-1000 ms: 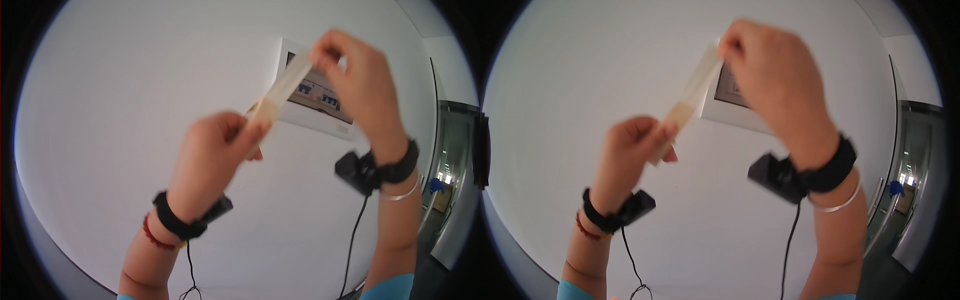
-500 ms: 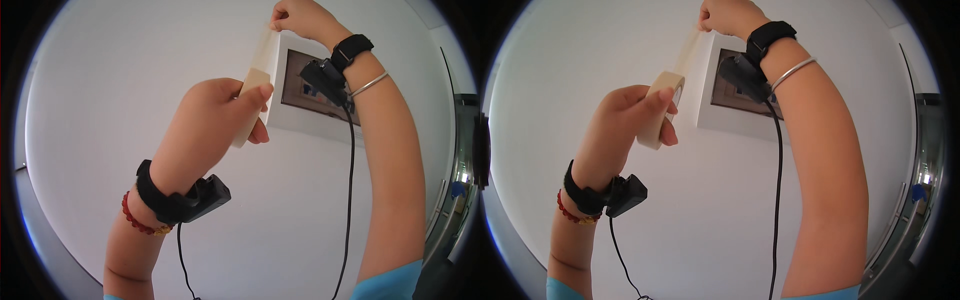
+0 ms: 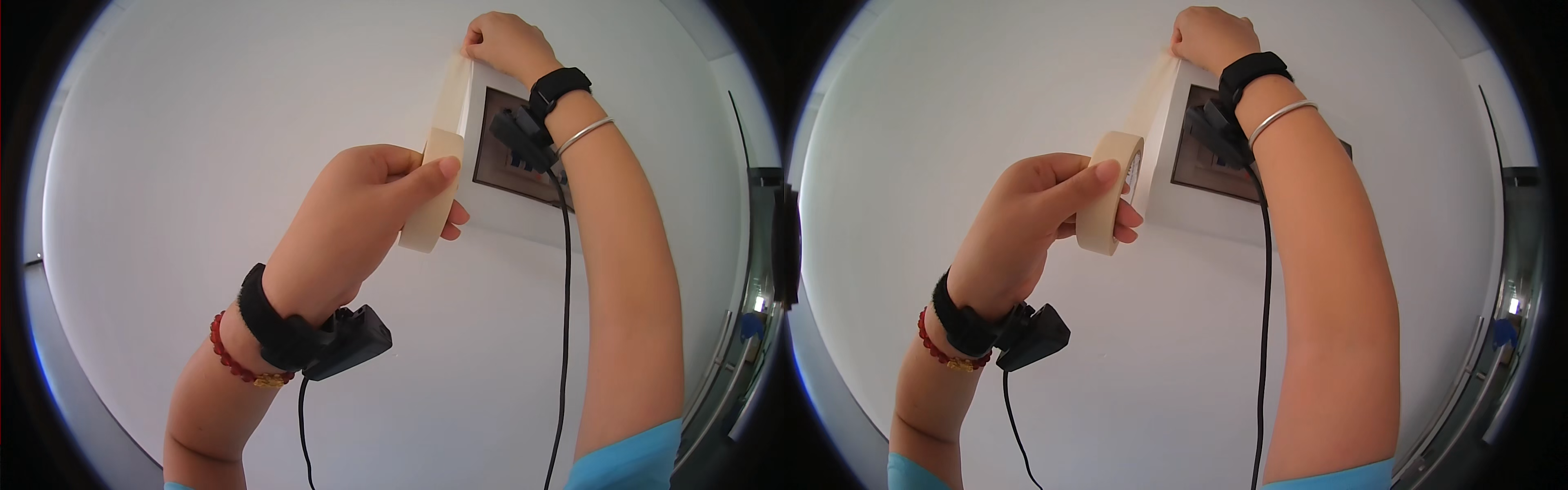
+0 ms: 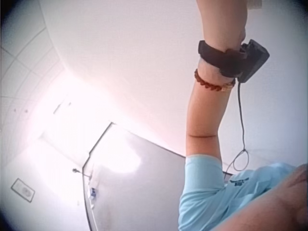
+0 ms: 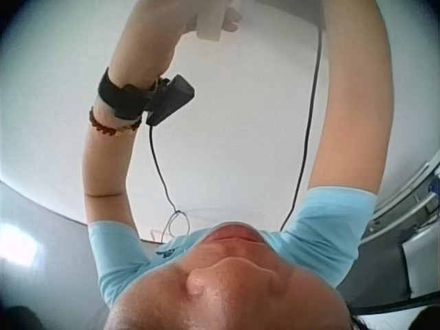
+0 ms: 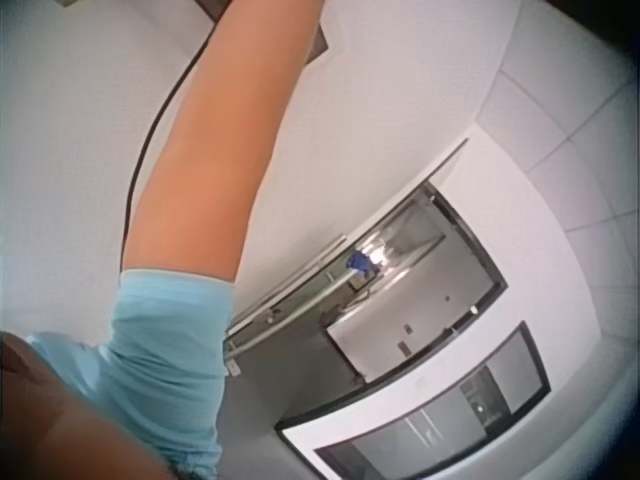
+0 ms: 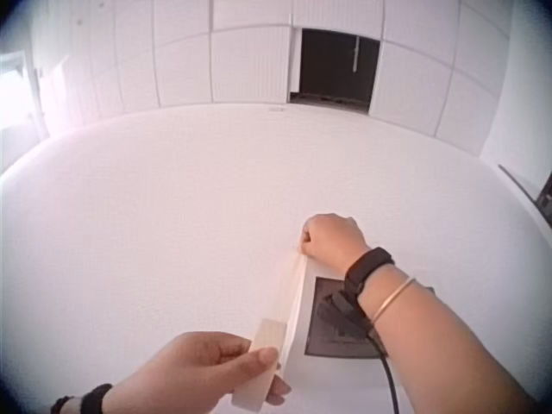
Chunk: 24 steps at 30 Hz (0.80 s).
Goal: Applying masking tape around a wall-mounted panel and then using a paint roller over the taped area.
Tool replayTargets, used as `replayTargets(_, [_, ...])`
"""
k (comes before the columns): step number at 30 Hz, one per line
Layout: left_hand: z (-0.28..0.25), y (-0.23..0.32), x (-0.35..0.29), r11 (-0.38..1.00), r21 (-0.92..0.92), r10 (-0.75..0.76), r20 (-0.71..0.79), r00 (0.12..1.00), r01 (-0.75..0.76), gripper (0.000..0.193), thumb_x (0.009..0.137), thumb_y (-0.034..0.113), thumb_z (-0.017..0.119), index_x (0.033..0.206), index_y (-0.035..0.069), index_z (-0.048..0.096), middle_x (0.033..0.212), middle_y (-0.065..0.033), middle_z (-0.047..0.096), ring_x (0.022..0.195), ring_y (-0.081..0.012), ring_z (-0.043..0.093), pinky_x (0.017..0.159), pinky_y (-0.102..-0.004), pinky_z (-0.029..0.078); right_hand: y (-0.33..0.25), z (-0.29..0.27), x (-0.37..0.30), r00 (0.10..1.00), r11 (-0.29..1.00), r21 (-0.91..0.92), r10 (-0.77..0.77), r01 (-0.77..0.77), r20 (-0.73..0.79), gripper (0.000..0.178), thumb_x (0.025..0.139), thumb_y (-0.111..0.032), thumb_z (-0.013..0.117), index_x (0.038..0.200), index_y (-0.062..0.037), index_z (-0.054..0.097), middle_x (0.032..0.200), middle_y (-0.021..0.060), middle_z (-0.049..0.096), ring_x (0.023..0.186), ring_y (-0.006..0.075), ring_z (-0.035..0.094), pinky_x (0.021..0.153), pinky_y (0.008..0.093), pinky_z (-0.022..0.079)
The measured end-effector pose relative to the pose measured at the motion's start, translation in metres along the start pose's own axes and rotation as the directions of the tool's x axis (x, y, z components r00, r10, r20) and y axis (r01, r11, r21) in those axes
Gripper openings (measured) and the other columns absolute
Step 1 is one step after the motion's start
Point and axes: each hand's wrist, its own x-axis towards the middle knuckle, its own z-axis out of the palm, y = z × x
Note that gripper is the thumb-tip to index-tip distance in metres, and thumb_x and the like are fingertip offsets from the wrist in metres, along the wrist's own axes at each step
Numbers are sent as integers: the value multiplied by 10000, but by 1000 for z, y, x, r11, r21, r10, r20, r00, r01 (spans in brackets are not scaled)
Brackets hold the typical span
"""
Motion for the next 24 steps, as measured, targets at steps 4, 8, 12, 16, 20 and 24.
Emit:
replayTargets(4, [6,4,1,1000,-9,-20,-40,999,19,381,963,320,598,967,-59,636,823,-125,704,731,-182,682,766,-293,520,1,-2,-2,1000,999,-48,6,-6,-4,144,816,-271,680,832,-129,703,829,12,707,790,204,662,759,353,523])
replayTargets(8, [5,2,1,999,-24,-35,-41,999,34,387,961,314,603,975,-72,634,815,-126,701,724,-181,679,751,-290,520,2,-1,-5,999,999,-41,-30,29,-44,148,823,-265,658,824,-122,699,813,7,704,780,208,659,748,353,520])
replayTargets(12, [7,9,-5,999,-15,-48,-56,997,47,393,961,312,601,977,-79,634,814,-124,700,717,-179,675,744,-291,520,0,-4,-6,1000,1000,-4,-19,19,-15,152,822,-265,652,828,-120,698,813,9,704,779,211,658,745,357,518])
replayTargets(16, [5,12,-4,999,33,-22,-55,998,24,399,959,313,599,967,-84,636,809,-123,696,711,-177,671,720,-284,519,-4,-5,-3,1000,1000,-2,-1,1,-27,121,825,-234,645,835,-133,711,838,13,709,812,223,665,782,408,492])
replayTargets(20, [5,14,0,999,44,-10,-62,998,13,407,954,318,603,965,-87,638,811,-125,693,711,-177,668,696,-277,515,-4,-5,-2,998,998,43,37,-35,-47,109,828,-218,636,842,-146,718,844,9,711,846,231,667,803,454,460])
replayTargets(24, [8,12,2,999,46,-21,-86,996,25,407,952,316,606,967,-89,638,812,-127,691,710,-178,666,693,-280,515,-4,-3,-2,997,999,31,43,-41,-68,114,830,-225,635,849,-147,715,852,8,712,854,231,666,807,455,460])
